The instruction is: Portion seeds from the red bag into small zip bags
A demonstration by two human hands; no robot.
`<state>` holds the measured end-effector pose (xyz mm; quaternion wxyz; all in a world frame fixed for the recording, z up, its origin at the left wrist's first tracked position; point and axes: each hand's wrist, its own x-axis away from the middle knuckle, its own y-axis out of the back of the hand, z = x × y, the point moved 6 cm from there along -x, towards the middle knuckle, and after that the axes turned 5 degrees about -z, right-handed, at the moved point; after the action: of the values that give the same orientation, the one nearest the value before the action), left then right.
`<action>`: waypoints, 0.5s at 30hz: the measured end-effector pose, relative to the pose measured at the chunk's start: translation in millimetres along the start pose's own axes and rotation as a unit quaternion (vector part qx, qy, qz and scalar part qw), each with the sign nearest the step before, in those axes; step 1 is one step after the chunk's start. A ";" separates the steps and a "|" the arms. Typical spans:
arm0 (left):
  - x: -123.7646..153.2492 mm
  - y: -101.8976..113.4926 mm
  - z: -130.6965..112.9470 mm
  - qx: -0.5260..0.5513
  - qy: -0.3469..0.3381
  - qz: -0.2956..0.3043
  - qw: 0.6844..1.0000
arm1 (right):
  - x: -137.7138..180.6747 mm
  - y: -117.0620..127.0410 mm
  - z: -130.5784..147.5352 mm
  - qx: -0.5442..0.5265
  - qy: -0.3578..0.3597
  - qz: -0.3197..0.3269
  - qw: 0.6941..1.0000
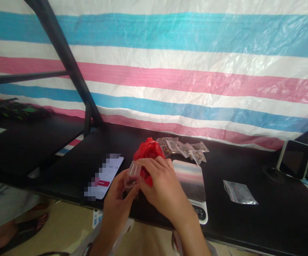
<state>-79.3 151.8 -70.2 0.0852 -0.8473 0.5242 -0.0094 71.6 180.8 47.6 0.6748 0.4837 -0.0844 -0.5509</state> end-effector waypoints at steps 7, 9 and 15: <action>1.4 7.8 2.1 -0.057 -0.021 -0.002 0.998 | -7.2 -6.3 -56.7 0.125 -0.118 -0.030 0.985; 6.1 6.0 -4.2 -0.075 -0.058 0.014 0.995 | -7.4 -15.9 -67.6 0.162 -0.146 0.006 0.976; 32.2 -16.1 -10.6 -0.082 -0.116 0.139 0.980 | -4.9 -29.9 -68.4 0.231 -0.178 0.032 0.956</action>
<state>-51.6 128.7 -59.6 0.0761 -0.7658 0.6221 0.1443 94.2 225.4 -8.1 0.5356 0.5175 -0.3441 -0.5718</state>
